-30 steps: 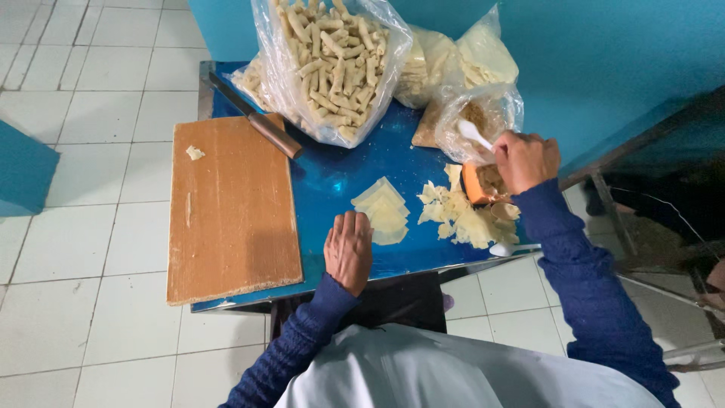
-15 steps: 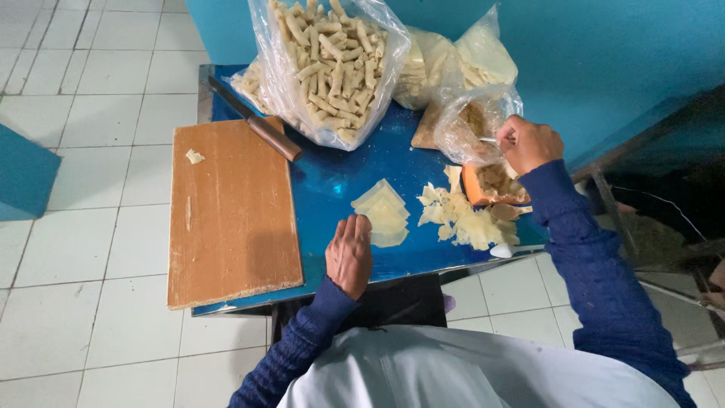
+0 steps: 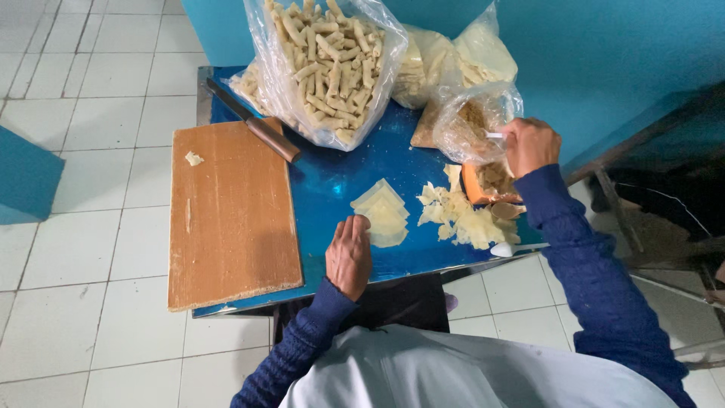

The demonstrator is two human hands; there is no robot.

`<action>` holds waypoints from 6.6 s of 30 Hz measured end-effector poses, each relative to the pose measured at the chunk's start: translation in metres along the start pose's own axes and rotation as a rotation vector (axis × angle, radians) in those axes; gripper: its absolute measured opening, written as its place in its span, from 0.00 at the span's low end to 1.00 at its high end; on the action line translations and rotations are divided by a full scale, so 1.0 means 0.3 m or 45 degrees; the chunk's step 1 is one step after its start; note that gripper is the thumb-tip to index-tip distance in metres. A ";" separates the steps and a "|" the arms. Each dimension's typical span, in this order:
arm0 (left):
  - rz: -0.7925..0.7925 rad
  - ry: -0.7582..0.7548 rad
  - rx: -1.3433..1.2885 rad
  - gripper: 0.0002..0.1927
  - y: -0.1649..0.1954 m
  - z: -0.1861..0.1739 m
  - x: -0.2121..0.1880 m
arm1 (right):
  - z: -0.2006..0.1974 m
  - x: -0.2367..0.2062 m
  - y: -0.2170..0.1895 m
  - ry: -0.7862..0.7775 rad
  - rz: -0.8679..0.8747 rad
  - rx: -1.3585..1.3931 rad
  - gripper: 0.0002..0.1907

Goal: The person sits at a blue table and assembles filled snack wrappers. They spoon a brown powdery filling from a plastic bag onto thin square sheets, fold the sheets over the filling by hand, and stack the folded pieces in a zigzag pile on the table, occasionally moving scraps aside.

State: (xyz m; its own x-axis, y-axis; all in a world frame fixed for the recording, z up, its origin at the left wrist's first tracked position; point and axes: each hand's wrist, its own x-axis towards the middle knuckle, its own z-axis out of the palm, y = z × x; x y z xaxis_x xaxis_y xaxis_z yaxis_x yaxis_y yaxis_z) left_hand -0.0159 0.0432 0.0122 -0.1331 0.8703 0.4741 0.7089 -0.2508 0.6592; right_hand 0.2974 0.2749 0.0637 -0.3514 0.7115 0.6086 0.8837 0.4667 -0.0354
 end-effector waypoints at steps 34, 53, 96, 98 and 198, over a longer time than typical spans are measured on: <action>-0.068 0.028 -0.530 0.15 -0.041 0.032 0.021 | -0.123 -0.394 -0.575 0.046 -0.061 0.647 0.08; -0.077 -0.090 -0.592 0.14 -0.048 0.034 0.054 | -0.166 -0.216 -0.272 0.438 0.085 0.202 0.08; 0.236 -0.216 -0.243 0.04 -0.050 0.041 0.037 | 0.024 -0.374 -0.624 -0.224 -0.054 0.766 0.04; 0.240 -0.205 -0.113 0.02 -0.058 0.045 0.055 | 0.036 -0.357 -0.627 -0.239 -0.028 0.756 0.05; 0.285 -0.261 0.293 0.23 0.001 -0.028 -0.046 | -0.137 0.329 -0.223 -0.082 -0.031 0.843 0.06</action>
State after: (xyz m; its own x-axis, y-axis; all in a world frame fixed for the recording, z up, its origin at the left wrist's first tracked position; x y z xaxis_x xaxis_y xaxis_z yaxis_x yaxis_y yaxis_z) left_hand -0.0196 0.0275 0.0108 0.1676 0.8772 0.4499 0.8447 -0.3630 0.3933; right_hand 0.2161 0.2923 0.1588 -0.4043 0.7171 0.5677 0.5063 0.6924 -0.5141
